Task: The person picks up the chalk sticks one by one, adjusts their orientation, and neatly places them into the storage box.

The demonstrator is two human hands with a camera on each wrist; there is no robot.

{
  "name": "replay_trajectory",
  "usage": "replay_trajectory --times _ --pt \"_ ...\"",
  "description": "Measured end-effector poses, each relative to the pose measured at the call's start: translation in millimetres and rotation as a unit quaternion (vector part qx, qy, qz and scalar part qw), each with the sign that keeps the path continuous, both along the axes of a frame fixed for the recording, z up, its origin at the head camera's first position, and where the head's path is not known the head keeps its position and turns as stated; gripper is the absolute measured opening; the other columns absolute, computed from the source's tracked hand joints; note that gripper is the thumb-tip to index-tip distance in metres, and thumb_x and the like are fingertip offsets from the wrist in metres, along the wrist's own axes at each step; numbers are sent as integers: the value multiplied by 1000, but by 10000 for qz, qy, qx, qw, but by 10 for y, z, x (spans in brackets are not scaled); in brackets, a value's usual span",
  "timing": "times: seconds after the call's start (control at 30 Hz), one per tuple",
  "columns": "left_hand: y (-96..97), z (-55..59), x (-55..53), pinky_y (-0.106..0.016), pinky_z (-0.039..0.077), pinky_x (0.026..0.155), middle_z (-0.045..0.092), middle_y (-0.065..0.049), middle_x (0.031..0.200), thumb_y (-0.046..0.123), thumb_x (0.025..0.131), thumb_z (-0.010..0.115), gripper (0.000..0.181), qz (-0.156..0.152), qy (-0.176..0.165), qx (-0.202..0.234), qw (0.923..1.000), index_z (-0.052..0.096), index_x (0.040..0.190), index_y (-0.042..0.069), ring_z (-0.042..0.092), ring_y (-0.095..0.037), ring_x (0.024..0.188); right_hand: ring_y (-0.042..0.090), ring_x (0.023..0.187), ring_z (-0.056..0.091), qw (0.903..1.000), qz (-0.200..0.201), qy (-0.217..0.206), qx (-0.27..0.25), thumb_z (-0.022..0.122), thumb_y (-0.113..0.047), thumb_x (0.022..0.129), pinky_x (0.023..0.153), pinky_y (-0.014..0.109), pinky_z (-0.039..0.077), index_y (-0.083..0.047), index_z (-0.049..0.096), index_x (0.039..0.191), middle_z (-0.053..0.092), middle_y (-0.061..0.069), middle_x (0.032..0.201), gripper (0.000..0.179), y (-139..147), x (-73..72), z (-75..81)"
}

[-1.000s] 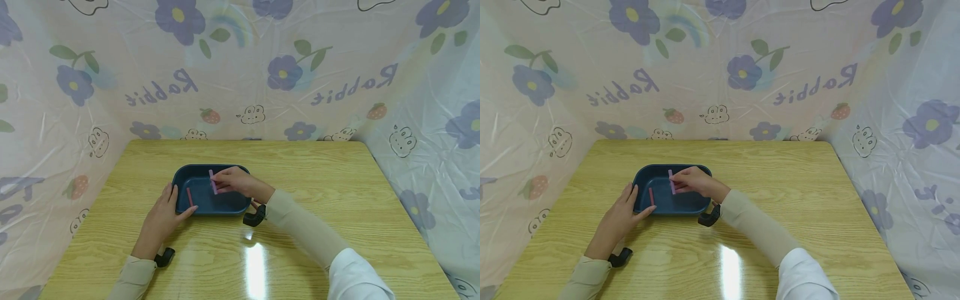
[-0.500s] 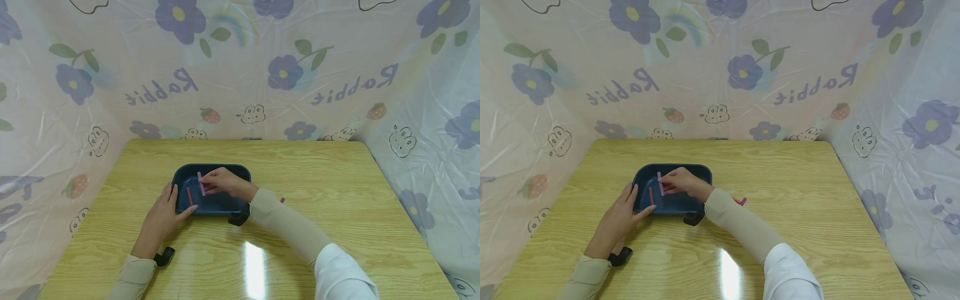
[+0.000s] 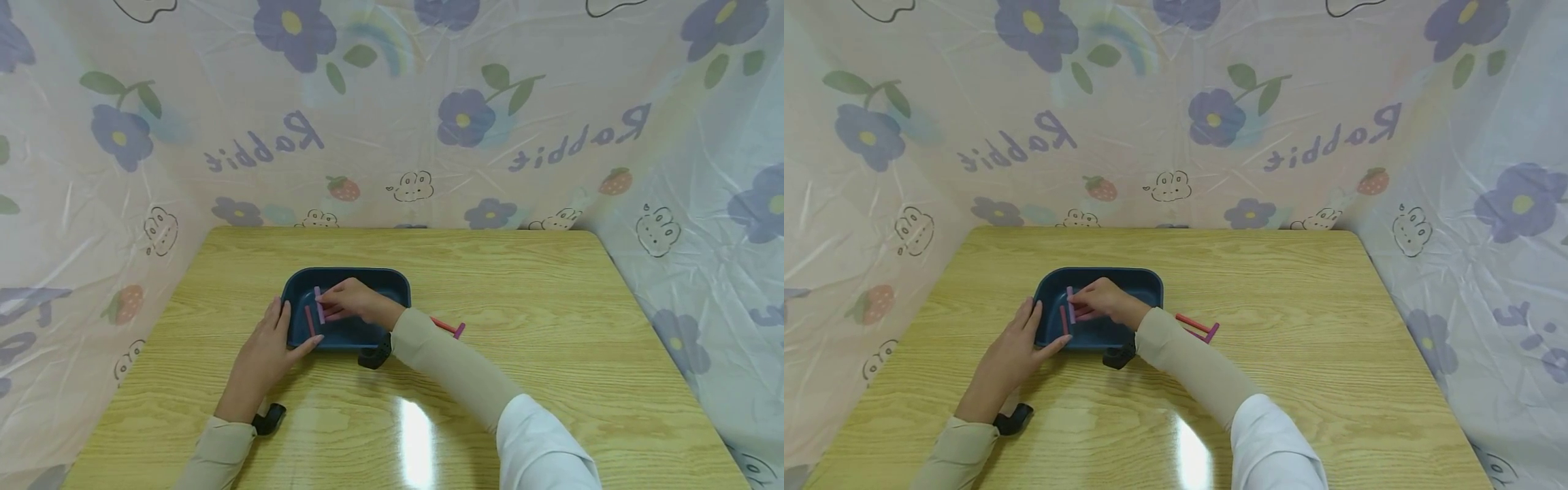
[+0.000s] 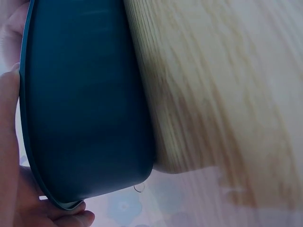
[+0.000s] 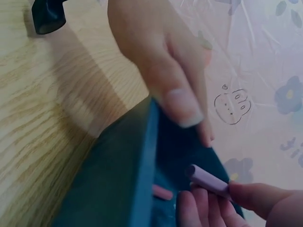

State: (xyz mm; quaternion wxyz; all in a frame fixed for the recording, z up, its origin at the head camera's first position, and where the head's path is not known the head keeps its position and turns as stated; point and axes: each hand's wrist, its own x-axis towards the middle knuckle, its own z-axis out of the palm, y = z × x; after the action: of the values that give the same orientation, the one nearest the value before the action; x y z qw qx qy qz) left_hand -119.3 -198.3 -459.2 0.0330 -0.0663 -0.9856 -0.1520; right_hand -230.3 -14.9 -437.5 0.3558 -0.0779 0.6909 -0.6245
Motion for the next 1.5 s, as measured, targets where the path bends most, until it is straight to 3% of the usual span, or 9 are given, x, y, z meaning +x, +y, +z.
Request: replay_trajectory --times 0.4,0.7,1.1,1.23,1.5 --pt "6 0 6 -57 29 101 13 -24 151 70 81 48 102 24 -13 -9 10000 19 146 -3 23 -43 133 19 73 67 9992 -172 -220 281 62 -13 90 66 30 56 6 67 102 68 12 86 23 -86 -81 -195" --pt "21 12 -5 -56 31 101 12 -25 151 77 80 37 106 5 -49 -94 9999 19 146 -3 24 -44 132 19 68 66 9988 23 3 490 63 -10 89 63 30 56 6 68 97 67 13 80 19 -123 -75 -291" --pt "27 22 -6 -56 31 101 12 -24 151 76 80 39 105 -23 -26 -77 10000 20 146 -3 23 -44 133 20 68 67 9949 134 612 796 62 -10 89 61 30 56 6 69 95 68 12 78 19 -145 -39 -308" --pt "23 14 -2 -56 31 100 12 -25 151 72 81 45 102 -32 8 -70 10000 20 146 -3 24 -44 132 20 68 68 9914 157 866 967 62 -11 89 61 30 56 5 70 94 68 12 77 19 -152 -10 -297" --pt "16 13 15 -57 32 99 14 -26 150 73 81 43 103 -9 12 -90 10000 21 146 -3 26 -45 131 21 68 68 9897 112 960 1060 64 -12 89 61 31 56 4 71 92 68 12 76 18 -174 12 -292"
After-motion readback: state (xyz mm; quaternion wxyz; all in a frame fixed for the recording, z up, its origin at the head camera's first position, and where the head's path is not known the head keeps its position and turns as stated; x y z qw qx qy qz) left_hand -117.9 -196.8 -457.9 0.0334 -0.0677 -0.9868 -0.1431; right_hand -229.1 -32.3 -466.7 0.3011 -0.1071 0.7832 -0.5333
